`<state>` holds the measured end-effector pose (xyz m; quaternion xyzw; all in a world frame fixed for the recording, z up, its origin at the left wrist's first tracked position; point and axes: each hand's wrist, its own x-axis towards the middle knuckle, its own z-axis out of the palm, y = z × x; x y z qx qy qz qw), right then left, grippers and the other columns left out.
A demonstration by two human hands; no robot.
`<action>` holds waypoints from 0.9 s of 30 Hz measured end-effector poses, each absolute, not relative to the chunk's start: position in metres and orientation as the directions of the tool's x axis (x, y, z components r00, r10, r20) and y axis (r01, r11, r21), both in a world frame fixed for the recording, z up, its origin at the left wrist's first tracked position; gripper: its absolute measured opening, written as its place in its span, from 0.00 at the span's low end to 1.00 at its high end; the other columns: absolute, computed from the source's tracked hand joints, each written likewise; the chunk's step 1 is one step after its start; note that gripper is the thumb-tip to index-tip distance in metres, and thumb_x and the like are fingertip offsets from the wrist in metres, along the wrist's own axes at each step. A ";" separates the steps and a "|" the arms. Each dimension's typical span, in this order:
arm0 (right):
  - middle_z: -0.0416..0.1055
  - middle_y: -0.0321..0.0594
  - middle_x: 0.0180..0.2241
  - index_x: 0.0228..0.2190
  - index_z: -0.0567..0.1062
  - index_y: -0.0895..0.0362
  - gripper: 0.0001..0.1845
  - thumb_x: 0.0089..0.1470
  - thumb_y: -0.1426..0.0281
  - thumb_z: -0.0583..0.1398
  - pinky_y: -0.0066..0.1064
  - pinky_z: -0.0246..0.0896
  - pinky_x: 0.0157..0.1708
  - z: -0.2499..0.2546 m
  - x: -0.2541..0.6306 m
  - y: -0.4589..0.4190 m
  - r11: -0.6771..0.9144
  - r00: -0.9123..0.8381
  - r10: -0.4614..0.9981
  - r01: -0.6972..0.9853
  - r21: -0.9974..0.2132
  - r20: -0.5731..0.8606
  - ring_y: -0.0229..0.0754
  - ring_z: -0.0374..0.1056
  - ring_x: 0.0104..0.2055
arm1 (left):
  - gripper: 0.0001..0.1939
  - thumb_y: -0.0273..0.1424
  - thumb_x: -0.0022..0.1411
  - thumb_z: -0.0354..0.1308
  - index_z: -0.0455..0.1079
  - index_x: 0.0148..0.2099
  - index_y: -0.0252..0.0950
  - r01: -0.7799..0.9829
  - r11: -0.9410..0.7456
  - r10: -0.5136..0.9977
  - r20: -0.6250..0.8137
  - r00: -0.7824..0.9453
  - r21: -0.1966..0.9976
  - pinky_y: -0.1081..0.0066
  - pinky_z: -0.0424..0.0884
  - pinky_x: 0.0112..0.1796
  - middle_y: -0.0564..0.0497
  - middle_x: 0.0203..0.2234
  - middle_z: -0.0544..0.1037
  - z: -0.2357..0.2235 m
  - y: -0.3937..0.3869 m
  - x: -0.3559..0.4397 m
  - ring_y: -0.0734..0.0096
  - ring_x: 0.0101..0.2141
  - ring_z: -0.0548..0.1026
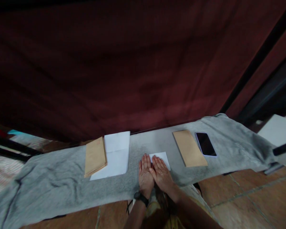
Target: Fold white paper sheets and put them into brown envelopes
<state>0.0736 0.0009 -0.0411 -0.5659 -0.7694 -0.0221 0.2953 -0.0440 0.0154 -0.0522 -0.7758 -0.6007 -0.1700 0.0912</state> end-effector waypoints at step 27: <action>0.61 0.50 0.66 0.66 0.59 0.63 0.29 0.69 0.63 0.49 0.47 0.47 0.68 -0.047 0.134 -0.004 0.185 -0.106 0.922 0.966 -0.183 0.371 0.50 0.57 0.67 | 0.36 0.46 0.73 0.43 0.46 0.73 0.28 0.975 -0.178 0.924 0.365 0.118 0.135 0.51 0.58 0.64 0.34 0.67 0.60 -0.034 0.013 -0.037 0.52 0.67 0.59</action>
